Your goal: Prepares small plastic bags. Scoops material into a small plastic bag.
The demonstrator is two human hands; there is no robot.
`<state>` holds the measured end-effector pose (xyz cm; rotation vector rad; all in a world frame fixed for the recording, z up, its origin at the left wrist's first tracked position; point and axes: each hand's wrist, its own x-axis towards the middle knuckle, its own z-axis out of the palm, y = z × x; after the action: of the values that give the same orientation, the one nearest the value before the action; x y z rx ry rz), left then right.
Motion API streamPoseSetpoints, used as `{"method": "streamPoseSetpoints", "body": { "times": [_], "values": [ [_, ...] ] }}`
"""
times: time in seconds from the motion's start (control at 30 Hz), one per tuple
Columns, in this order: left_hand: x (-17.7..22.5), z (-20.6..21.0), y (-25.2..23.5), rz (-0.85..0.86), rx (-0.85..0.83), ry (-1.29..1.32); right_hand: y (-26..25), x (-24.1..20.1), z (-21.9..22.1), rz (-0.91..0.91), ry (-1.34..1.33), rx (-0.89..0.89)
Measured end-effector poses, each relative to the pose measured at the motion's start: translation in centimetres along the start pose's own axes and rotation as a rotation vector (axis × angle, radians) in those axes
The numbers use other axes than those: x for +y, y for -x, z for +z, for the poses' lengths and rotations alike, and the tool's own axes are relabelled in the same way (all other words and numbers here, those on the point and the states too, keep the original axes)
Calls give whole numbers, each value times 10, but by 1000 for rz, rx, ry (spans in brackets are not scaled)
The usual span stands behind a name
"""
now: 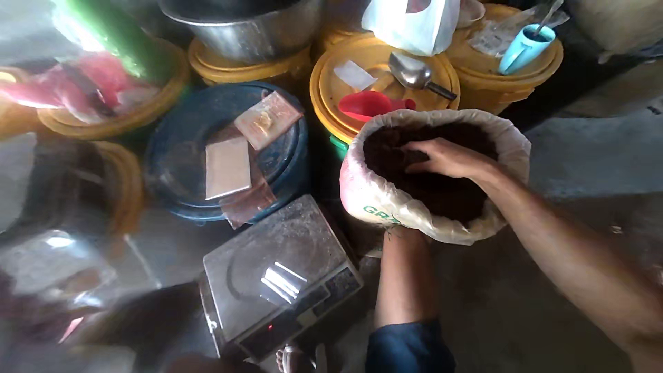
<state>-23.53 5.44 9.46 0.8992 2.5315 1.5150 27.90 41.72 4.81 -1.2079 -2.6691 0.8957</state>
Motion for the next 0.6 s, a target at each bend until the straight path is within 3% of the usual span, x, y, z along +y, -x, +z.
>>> {"method": "streamPoseSetpoints", "body": {
  "times": [0.07, 0.17, 0.27, 0.43, 0.6],
  "values": [
    [23, 36, -9, 159, -207, 208, 16, 7, -3, 9, -40, 46],
    [135, 99, 20, 373, -219, 4, 48, 11, -6, -2, -27, 127],
    [203, 158, 51, 496, -348, 13, 81, 11, -18, 51, -47, 160],
    [240, 252, 95, 599, -657, 171, 128, 11, -52, 83, -36, 246],
    [251, 324, 119, 664, -701, 85, 164, 0, -89, 90, 54, 297]
  ]
}}
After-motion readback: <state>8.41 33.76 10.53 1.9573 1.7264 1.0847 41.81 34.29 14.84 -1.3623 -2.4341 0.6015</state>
